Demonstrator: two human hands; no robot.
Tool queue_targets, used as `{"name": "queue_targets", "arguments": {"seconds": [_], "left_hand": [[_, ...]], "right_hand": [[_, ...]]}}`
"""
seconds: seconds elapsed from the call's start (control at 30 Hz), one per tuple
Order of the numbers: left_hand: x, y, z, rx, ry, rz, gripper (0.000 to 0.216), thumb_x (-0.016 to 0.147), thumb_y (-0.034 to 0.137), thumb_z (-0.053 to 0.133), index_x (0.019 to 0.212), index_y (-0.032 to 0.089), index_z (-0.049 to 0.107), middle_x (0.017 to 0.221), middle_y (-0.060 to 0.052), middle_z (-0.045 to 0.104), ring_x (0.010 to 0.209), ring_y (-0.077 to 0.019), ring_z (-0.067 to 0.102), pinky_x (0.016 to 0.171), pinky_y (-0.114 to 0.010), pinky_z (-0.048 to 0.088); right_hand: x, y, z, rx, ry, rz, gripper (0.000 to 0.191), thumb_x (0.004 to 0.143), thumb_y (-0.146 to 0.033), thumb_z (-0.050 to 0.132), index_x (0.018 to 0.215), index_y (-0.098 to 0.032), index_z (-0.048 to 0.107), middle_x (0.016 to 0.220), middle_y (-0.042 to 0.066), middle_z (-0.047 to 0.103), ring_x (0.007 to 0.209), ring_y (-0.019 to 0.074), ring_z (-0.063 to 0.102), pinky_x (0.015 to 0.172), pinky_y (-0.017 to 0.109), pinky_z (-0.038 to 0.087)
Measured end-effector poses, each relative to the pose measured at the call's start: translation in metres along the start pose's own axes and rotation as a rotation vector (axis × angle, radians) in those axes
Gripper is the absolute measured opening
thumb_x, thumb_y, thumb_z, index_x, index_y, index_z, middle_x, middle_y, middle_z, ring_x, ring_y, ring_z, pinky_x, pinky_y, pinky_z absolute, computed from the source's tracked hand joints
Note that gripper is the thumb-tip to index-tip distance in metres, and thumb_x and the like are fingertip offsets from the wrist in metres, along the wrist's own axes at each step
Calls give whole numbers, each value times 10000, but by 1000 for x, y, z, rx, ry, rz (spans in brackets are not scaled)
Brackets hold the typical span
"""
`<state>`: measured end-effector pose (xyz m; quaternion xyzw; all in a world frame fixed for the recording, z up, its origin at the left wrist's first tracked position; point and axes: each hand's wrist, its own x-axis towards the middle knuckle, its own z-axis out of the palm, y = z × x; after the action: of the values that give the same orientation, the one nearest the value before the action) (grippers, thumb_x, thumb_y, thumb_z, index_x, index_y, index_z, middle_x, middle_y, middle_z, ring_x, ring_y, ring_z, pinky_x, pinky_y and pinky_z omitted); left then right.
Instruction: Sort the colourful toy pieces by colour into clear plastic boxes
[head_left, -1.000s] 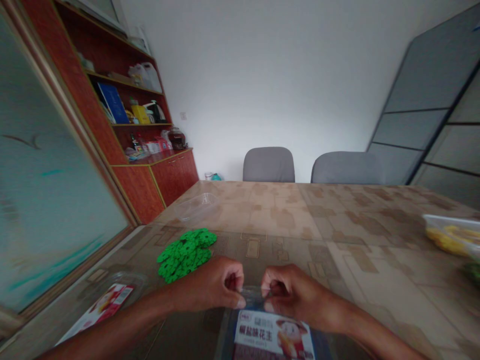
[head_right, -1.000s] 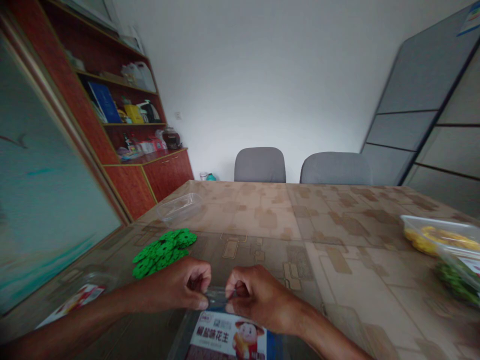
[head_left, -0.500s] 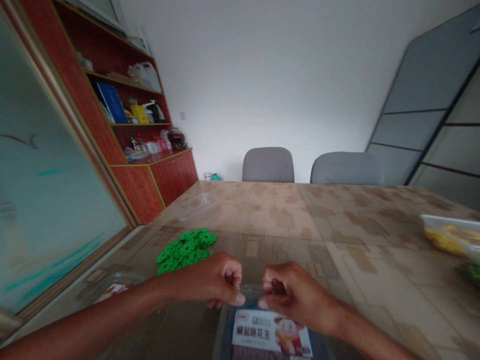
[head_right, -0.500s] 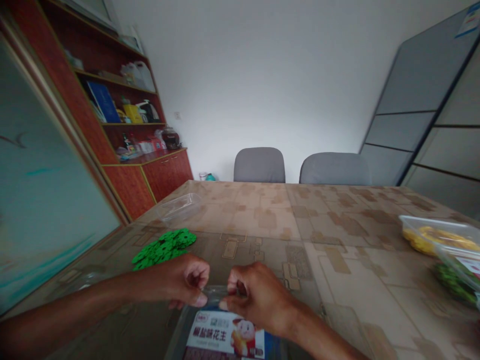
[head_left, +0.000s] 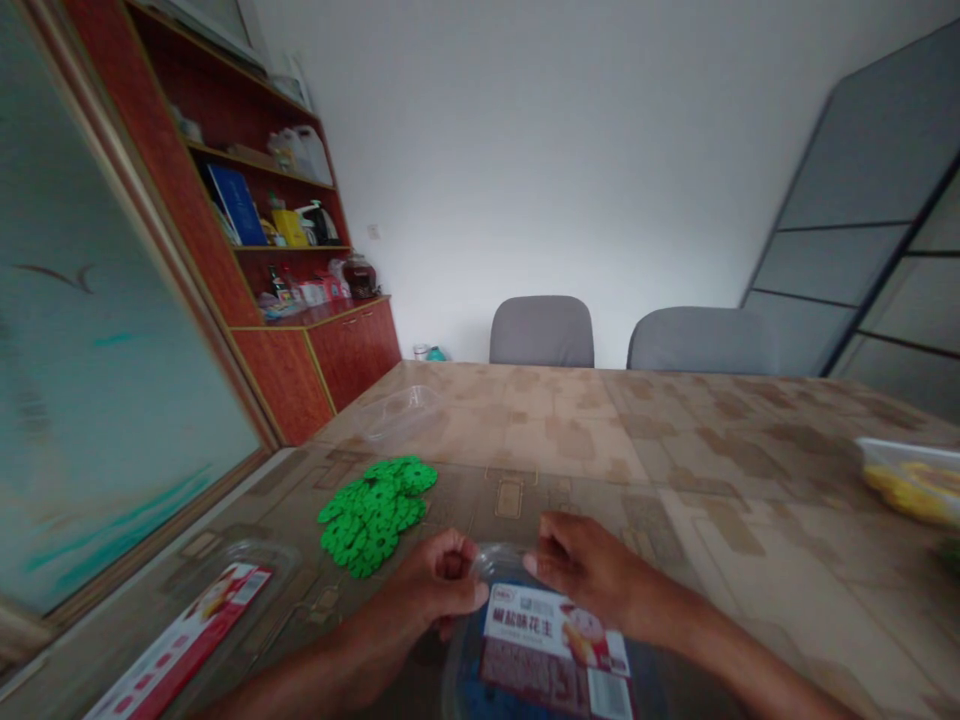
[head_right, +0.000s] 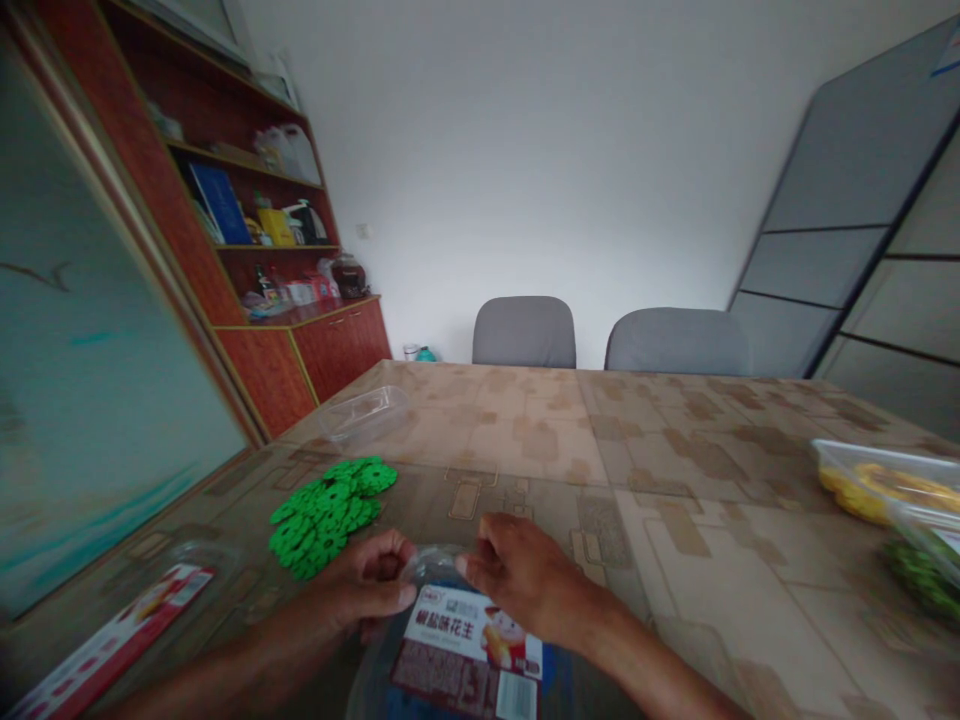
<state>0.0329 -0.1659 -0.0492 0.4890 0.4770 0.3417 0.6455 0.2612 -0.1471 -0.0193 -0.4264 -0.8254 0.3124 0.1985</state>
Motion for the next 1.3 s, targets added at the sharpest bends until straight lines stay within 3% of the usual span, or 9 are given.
{"name": "queue_targets", "arguments": {"seconds": [0.13, 0.27, 0.37, 0.53, 0.83, 1.03, 1.2, 1.3], "left_hand": [[1, 2, 7, -45, 0, 29, 325, 616, 331, 740, 754, 159, 502, 628, 33, 538, 512, -72, 435, 430, -163, 266], [-1, 2, 15, -49, -24, 37, 330, 636, 354, 744, 745, 152, 508, 620, 39, 501, 523, -75, 416, 452, -174, 262], [-5, 2, 20, -46, -20, 60, 357, 643, 392, 748, 773, 152, 518, 653, 34, 502, 569, -91, 437, 485, -183, 290], [-6, 0, 21, 12, 20, 206, 422, 651, 494, 740, 804, 165, 522, 643, 49, 472, 569, -96, 422, 477, -183, 313], [-5, 1, 24, -5, -26, 203, 356, 737, 448, 700, 862, 184, 497, 677, 47, 487, 504, -67, 401, 429, -163, 306], [-3, 2, 24, 29, -32, 202, 396, 717, 463, 707, 920, 159, 558, 693, 33, 502, 489, -65, 387, 394, -161, 265], [1, -2, 27, 20, 71, 231, 414, 655, 457, 747, 878, 155, 572, 707, 19, 525, 605, -103, 471, 493, -169, 346], [1, -4, 27, 16, 88, 235, 454, 620, 474, 765, 873, 158, 561, 750, 2, 551, 688, -136, 522, 573, -197, 405]], "right_hand": [[5, -3, -2, -4, 65, -28, 147, 850, -295, 556, 905, -159, 544, 739, -3, 536, 668, 130, 485, 590, 230, 349], [22, -13, -1, 203, -49, -121, 148, 854, -225, 519, 748, -147, 589, 693, -13, 532, 642, 110, 494, 557, 201, 357], [31, -18, 4, 302, -34, -98, 67, 796, -173, 583, 749, -142, 619, 685, -21, 552, 633, 100, 505, 541, 183, 363], [31, -19, 7, 283, 38, -105, 71, 741, -93, 607, 705, -145, 638, 667, -26, 570, 613, 93, 506, 536, 182, 356], [25, -33, 0, 256, 118, -223, 68, 805, -147, 584, 749, -161, 621, 677, -29, 568, 631, 101, 509, 574, 196, 363], [29, -22, -13, 104, 203, -152, 75, 776, -114, 574, 728, -150, 619, 653, -25, 558, 598, 98, 482, 546, 194, 337], [23, -9, -6, 30, 27, -85, 172, 830, -232, 567, 703, -138, 634, 630, -15, 575, 588, 106, 505, 506, 193, 311], [21, -12, 0, 15, 24, -47, 96, 793, -190, 609, 721, -140, 649, 656, -10, 601, 609, 108, 526, 521, 190, 322]]}}
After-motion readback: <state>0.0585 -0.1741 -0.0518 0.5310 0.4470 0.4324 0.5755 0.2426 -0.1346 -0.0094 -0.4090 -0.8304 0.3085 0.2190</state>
